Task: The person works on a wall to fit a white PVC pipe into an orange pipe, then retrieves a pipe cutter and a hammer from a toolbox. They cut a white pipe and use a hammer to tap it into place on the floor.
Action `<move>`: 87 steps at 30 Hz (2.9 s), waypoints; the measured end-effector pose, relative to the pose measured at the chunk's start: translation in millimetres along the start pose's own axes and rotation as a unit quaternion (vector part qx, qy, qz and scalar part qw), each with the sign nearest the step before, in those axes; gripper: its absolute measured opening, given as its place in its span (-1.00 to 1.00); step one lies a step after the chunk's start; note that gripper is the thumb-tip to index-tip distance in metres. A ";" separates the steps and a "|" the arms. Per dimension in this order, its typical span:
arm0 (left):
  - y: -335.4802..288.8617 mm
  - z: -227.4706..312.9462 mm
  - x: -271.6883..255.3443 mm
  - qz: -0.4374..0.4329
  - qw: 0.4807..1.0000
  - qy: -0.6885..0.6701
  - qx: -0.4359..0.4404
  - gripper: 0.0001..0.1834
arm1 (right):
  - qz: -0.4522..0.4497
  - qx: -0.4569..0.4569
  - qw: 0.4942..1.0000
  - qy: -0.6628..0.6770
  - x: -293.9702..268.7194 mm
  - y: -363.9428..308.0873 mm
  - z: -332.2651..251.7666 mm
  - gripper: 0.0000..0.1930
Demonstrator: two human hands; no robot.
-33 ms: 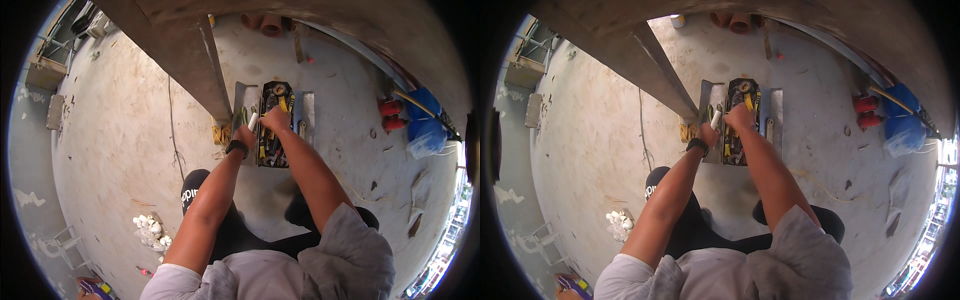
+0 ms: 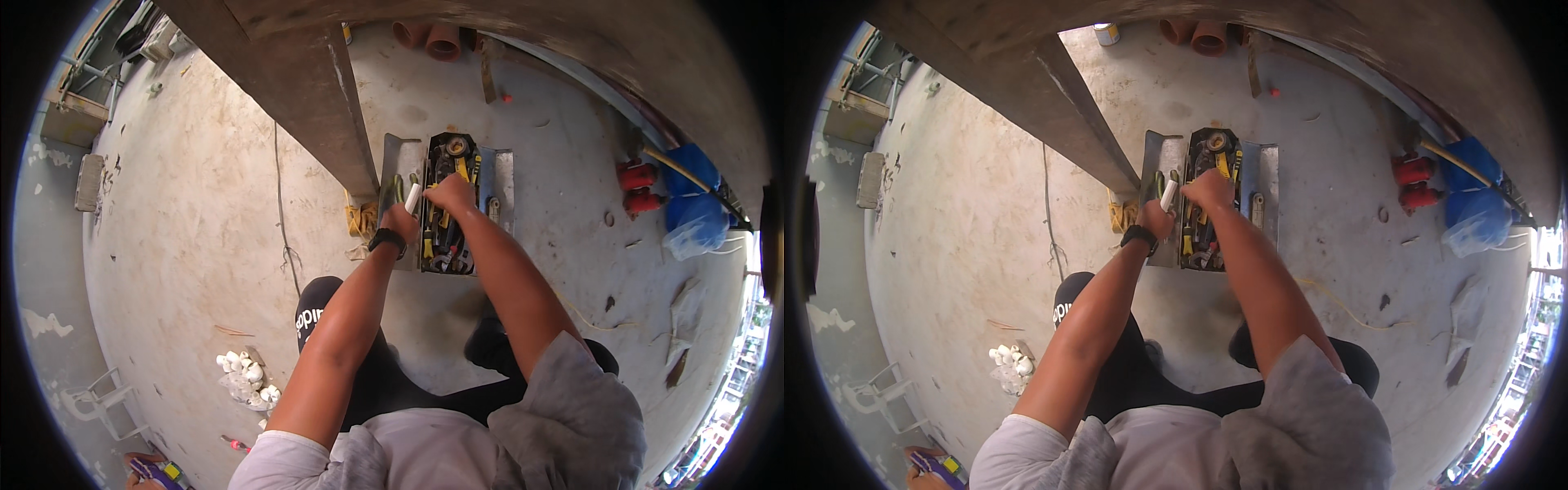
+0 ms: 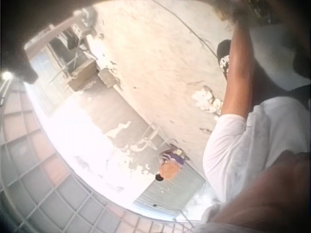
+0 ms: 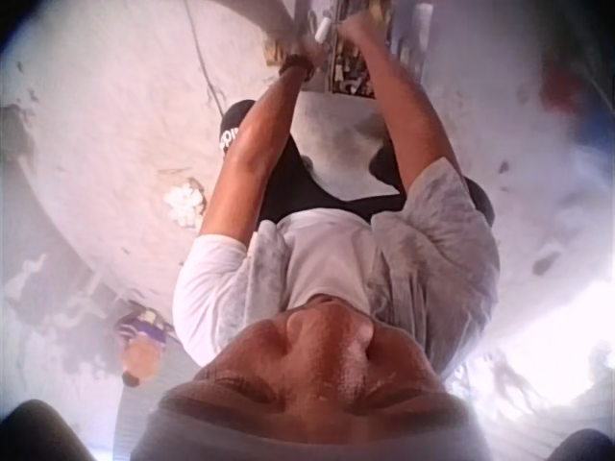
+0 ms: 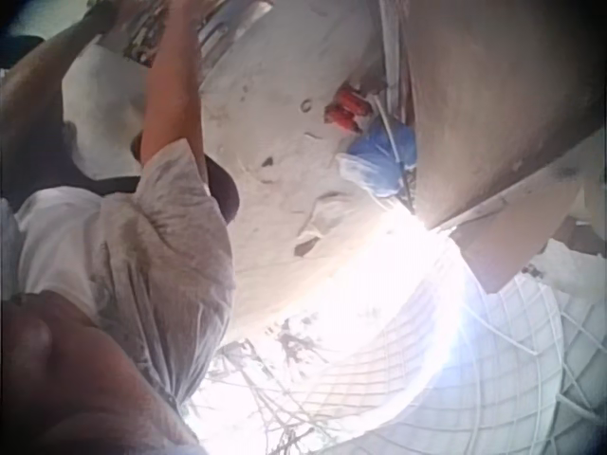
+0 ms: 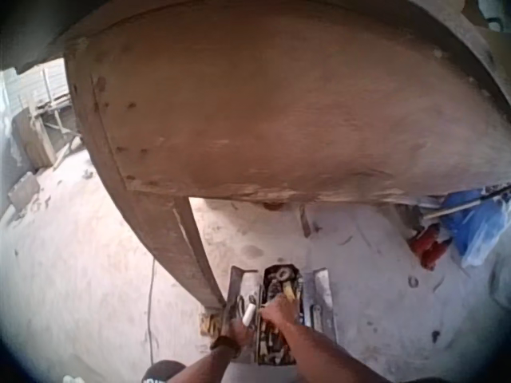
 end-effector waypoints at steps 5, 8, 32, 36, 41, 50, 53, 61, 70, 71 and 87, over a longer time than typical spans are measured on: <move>14.2 3.4 15.4 -0.013 0.999 -0.032 0.001 -0.69 | -0.347 0.096 0.863 0.354 -39.2 40.3 70.3 -0.53; 16.1 2.1 17.3 0.000 0.999 -0.031 -0.025 -0.75 | -0.312 0.070 0.833 0.451 -80.0 25.3 89.9 -0.50; 25.4 49.0 -5.8 -0.167 0.976 -0.115 -0.074 -0.60 | -0.278 -0.051 0.959 -0.018 -32.8 -4.9 218.4 -0.58; 20.8 62.5 28.5 -0.107 0.991 -0.051 -0.070 -0.36 | -0.175 -0.256 0.949 -0.050 -52.4 55.1 197.0 -0.66; -11.5 91.6 66.4 0.013 0.993 -0.067 -0.096 -0.02 | -0.085 -0.244 0.966 0.002 -62.2 133.6 137.5 -0.49; -29.8 110.9 88.2 0.039 0.991 -0.001 -0.131 -0.17 | 0.041 -0.163 0.982 -0.083 -53.3 90.2 78.5 -0.05; -29.4 107.9 79.7 0.036 0.988 -0.038 -0.144 -0.34 | 0.017 -0.138 0.988 -0.074 -47.6 100.0 80.6 0.01; -13.9 59.5 80.7 0.030 0.984 -0.113 -0.135 -0.50 | -0.029 -0.139 0.988 0.053 -42.7 123.6 104.7 -0.24; -11.6 62.3 86.9 0.005 0.985 -0.072 -0.154 -0.47 | -0.034 -0.174 0.905 0.388 -62.6 107.4 172.1 -0.81; -12.5 64.5 86.4 0.002 0.986 -0.057 -0.157 -0.46 | -0.020 -0.196 0.896 0.397 -67.8 106.1 177.2 -0.84; -26.6 99.5 92.8 -0.041 0.989 0.042 -0.136 -0.28 | -0.205 -0.087 0.960 -0.171 -77.0 106.0 126.2 -0.51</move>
Point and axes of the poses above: each hand's wrist, its own y-axis towards the middle knuckle, its own x-axis out of the palm, z = x × y, the point moved 2 cm from there along y, towards the middle knuckle, and after that the axes turned 4 degrees about -x, right-handed, at the moved point
